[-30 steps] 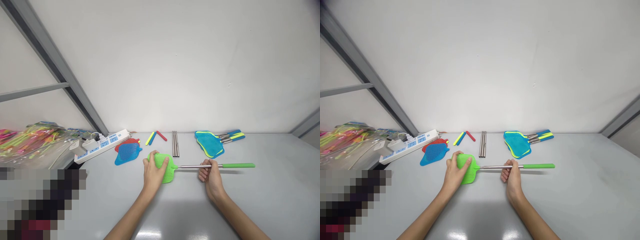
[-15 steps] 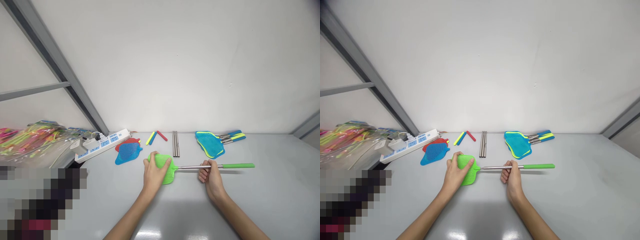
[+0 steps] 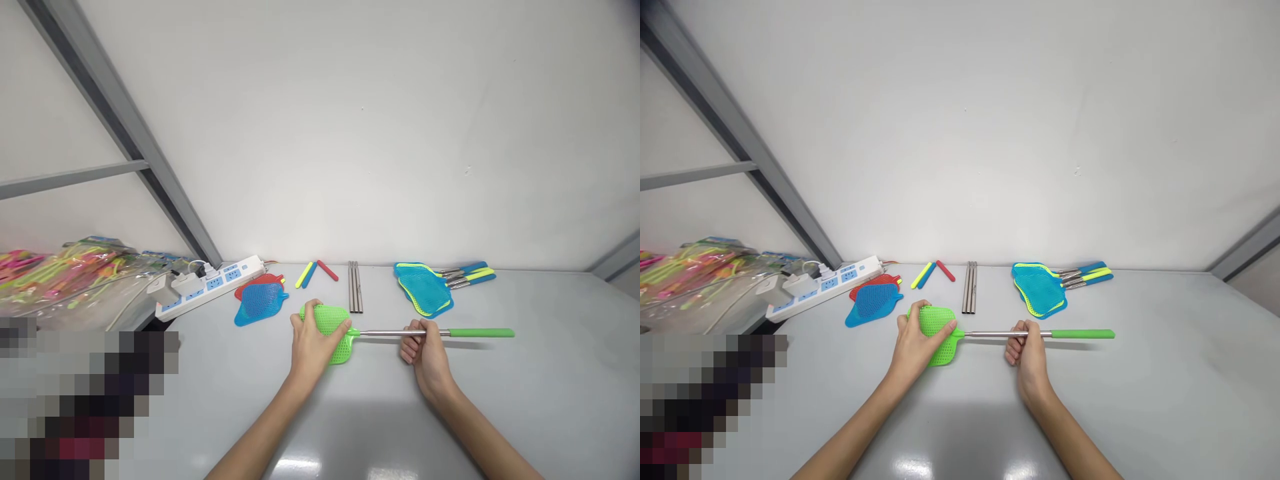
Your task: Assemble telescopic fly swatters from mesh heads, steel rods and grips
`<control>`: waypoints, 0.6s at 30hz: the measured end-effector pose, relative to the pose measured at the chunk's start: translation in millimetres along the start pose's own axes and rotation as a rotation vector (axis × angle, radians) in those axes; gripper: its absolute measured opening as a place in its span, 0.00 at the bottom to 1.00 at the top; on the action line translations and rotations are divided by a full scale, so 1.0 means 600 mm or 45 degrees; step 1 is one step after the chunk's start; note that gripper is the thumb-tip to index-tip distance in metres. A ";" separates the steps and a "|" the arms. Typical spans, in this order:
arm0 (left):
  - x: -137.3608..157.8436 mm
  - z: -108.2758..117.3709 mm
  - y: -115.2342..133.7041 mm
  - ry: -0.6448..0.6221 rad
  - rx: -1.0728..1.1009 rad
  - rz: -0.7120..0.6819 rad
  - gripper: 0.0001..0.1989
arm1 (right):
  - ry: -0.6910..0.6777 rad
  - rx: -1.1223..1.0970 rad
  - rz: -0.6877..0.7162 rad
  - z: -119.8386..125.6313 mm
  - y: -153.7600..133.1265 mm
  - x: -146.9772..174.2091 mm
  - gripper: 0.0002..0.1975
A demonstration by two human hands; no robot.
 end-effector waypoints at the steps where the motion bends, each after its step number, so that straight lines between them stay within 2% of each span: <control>1: 0.000 0.000 0.000 0.003 0.001 -0.002 0.29 | 0.002 0.002 -0.003 0.000 0.000 0.000 0.13; 18: -0.008 0.008 -0.009 0.085 -0.007 0.003 0.28 | -0.044 0.066 -0.026 -0.010 0.002 0.006 0.14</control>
Point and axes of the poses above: each hand's wrist, its own x-axis away from the middle knuckle, its own z-axis out of the back of the hand, y = z × x, the point moved 10 cm from there along -x, towards the middle knuckle, and after that the axes turned 2 degrees about -y, right-handed, at the moved point
